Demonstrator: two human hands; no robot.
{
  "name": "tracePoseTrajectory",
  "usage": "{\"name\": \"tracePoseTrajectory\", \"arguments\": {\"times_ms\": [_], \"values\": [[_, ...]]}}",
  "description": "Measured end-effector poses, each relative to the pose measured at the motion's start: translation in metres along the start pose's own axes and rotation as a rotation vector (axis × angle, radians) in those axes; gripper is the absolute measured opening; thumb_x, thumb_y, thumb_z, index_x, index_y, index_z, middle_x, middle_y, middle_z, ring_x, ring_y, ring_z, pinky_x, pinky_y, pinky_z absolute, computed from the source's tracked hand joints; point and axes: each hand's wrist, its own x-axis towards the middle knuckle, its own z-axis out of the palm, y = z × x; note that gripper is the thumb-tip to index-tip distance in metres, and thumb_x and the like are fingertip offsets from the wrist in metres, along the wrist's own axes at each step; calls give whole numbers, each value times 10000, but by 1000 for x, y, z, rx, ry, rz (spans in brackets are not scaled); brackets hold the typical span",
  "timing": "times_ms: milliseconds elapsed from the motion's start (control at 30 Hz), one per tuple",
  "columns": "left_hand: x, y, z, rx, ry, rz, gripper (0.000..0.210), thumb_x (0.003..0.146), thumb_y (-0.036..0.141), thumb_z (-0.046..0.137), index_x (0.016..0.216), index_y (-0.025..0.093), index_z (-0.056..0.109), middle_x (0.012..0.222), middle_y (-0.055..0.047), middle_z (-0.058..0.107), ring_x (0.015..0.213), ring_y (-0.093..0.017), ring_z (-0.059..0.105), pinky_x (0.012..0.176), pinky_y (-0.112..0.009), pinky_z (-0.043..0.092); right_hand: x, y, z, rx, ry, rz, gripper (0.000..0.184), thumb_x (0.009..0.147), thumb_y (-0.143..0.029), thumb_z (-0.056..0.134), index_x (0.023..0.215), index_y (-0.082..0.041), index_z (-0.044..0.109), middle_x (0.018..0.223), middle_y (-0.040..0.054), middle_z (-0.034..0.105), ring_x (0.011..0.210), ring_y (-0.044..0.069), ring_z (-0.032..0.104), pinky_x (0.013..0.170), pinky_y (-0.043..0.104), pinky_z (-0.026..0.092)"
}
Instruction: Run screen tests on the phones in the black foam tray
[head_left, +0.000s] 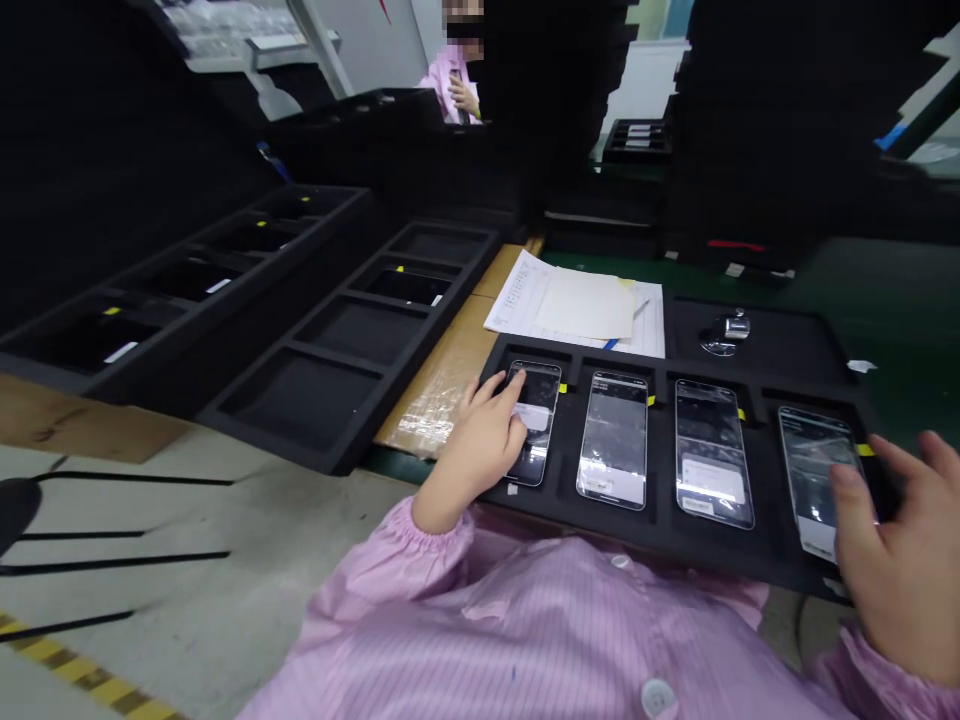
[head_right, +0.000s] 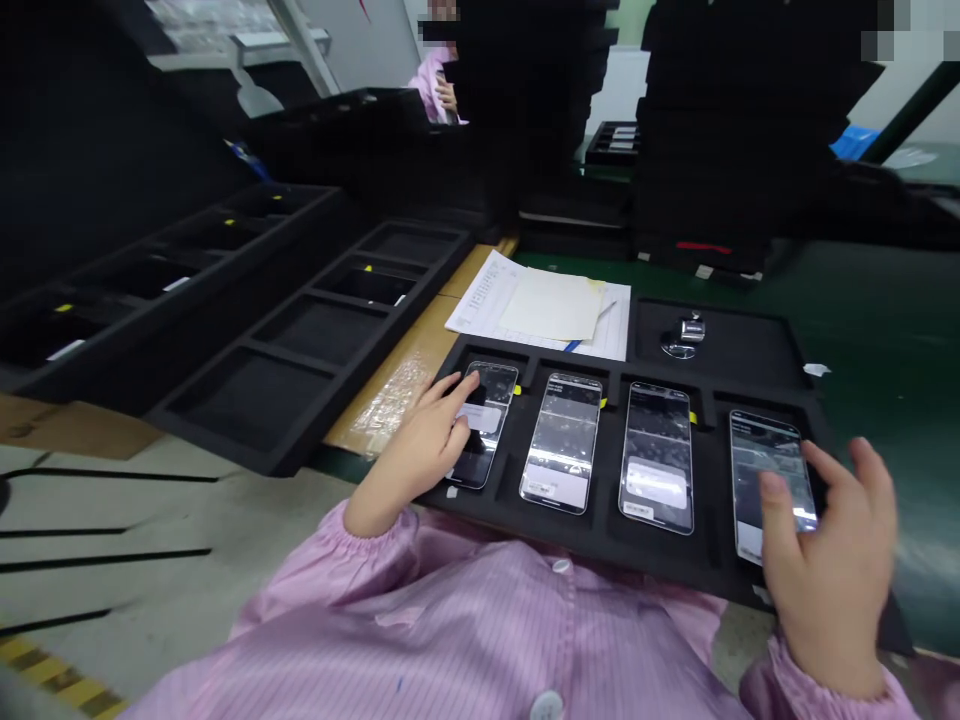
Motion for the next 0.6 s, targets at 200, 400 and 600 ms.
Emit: {"name": "tracePoseTrajectory", "arguments": {"times_ms": [200, 400, 600], "values": [[-9, 4, -3, -182, 309, -13, 430, 965, 241, 442, 1384, 201, 527, 1200, -90, 721, 1176, -252, 612, 1051, -490, 464, -2, -13, -2, 43, 154, 14, 524, 885, -512, 604, 1272, -167, 683, 1337, 199, 625, 1257, 392, 575, 1061, 565, 427], [-18, 2, -2, -252, 520, 24, 342, 963, 213, 498, 1281, 239, 620, 1067, -43, 753, 1098, -226, 660, 1006, -406, 477, -3, -24, -2, 185, -225, -310, 332, 961, -297, 524, 1254, -234, 668, 1185, 95, 720, 1192, 296, 644, 1095, 535, 426], [-17, 2, -1, -304, 547, 0, 295, 967, 238, 520, 1213, 265, 680, 1048, -37, 758, 1070, -236, 669, 992, -413, 483, -4, -25, -3, 278, -139, -332, 264, 951, -230, 544, 1172, -216, 689, 942, 37, 768, 995, 236, 718, 1048, 507, 489]]}}
